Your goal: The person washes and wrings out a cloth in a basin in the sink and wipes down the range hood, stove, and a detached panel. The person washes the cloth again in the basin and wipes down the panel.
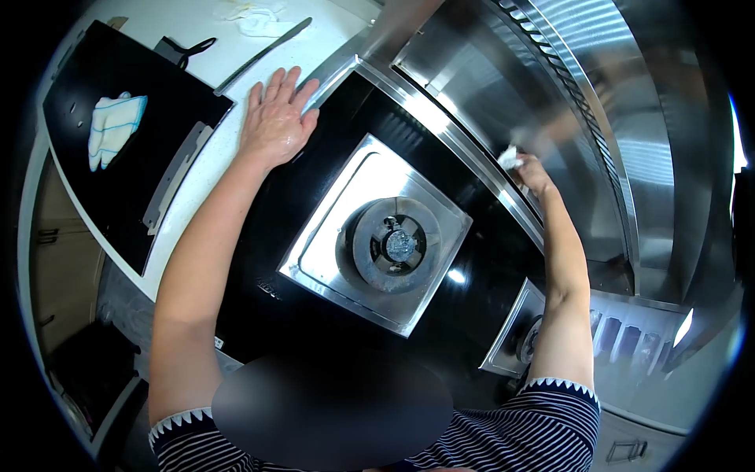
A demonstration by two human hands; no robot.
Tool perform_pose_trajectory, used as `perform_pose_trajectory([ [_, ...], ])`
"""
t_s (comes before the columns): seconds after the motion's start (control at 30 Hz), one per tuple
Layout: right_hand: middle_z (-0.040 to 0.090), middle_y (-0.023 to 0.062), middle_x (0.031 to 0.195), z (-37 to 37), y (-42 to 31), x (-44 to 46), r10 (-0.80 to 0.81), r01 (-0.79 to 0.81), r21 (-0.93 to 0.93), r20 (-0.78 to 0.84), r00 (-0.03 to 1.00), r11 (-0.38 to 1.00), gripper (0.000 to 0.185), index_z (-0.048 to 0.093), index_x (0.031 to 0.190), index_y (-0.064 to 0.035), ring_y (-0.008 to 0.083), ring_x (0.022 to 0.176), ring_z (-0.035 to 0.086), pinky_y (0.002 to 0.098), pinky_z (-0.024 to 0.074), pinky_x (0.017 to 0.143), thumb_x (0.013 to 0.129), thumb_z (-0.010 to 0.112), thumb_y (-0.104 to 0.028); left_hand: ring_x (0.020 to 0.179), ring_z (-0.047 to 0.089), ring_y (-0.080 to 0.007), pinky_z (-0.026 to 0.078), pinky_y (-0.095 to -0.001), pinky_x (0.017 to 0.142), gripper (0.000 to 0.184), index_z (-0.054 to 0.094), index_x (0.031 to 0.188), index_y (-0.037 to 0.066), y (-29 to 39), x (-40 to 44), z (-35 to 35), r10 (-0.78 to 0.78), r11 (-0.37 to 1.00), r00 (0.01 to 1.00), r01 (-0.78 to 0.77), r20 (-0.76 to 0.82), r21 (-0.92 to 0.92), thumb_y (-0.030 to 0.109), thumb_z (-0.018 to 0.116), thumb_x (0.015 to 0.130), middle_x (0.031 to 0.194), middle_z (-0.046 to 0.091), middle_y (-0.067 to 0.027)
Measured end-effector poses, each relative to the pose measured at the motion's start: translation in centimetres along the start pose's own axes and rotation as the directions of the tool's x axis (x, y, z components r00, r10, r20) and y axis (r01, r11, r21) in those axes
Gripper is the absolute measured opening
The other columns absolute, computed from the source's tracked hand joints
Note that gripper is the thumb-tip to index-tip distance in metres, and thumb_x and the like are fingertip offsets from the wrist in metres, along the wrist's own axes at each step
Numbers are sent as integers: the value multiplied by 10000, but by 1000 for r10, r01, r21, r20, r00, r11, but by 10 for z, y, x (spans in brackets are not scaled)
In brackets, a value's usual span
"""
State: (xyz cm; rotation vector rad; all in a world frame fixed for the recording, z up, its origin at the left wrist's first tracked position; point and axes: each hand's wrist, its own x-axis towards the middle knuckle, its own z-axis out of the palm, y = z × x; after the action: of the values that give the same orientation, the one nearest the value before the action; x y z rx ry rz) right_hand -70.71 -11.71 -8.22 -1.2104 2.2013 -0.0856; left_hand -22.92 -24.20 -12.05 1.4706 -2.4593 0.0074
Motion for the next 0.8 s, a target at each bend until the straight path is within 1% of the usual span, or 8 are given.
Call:
perform_pose_trajectory([
  [0.07,556,-7,654,9,-27,-3,-101,112,292,-51,994,950,248,616,1040,-71,86,513,458,229,377,453,818,528,-137,1317,223,-242,179,-462,1057,458,387,1315,207,1,0,-2,-4,1000,1000,4,12,3,316,448,874,1410,284,-69],
  [0.1,572,0,748,4,-99,-45,115,-128,281,62,991,951,283,587,1079,-52,79,616,482,234,398,553,830,545,-180,1318,222,-242,178,-462,1058,458,387,1315,205,2,0,-2,-8,1000,1000,8,15,-3,315,447,874,1411,282,-69],
  [0.17,588,104,1005,26,-155,-47,-60,64,208,-24,998,976,415,541,1114,0,179,919,519,297,395,829,826,583,-297,1319,219,-242,175,-462,1058,458,387,1315,202,2,0,-1,-22,1000,1000,22,16,-6,313,445,875,1412,278,-70],
  [0.27,581,149,1060,36,-233,-38,-55,66,153,-76,996,986,452,504,1151,40,208,1005,514,308,380,870,833,575,-273,1321,215,-241,167,-461,1062,458,388,1314,198,1,0,0,-22,1000,1000,23,10,-17,314,443,875,1413,276,-73],
  [0.3,583,171,1068,43,-230,-12,-271,261,239,9,963,935,439,515,1137,46,235,1015,525,313,385,871,843,555,-278,1321,213,-244,163,-459,1063,458,387,1315,196,1,0,0,-19,1000,1000,20,18,-18,316,438,876,1414,274,-76],
  [0.47,627,189,926,86,-240,-21,-539,676,172,-478,694,717,270,619,1026,-79,335,939,583,376,447,816,788,493,-81,1319,219,-249,164,-460,1061,462,388,1315,185,0,0,0,-26,999,1000,26,7,-31,316,436,875,1412,278,-83],
  [0.63,538,199,1145,131,-287,-5,-805,745,-308,-274,525,591,523,473,1199,-25,327,1065,518,368,415,908,682,433,42,1313,227,-254,170,-460,1059,465,387,1316,185,-2,-1,2,5,1000,1000,-5,4,-20,326,435,876,1405,286,-90],
  [0.8,430,169,1298,116,-244,-20,-645,631,-245,29,764,736,649,384,1297,-85,296,1208,403,354,328,1012,667,452,52,1310,226,-261,171,-467,1054,461,388,1315,187,-3,-1,1,15,1000,1000,-16,-11,-7,336,429,881,1400,293,-90],
])
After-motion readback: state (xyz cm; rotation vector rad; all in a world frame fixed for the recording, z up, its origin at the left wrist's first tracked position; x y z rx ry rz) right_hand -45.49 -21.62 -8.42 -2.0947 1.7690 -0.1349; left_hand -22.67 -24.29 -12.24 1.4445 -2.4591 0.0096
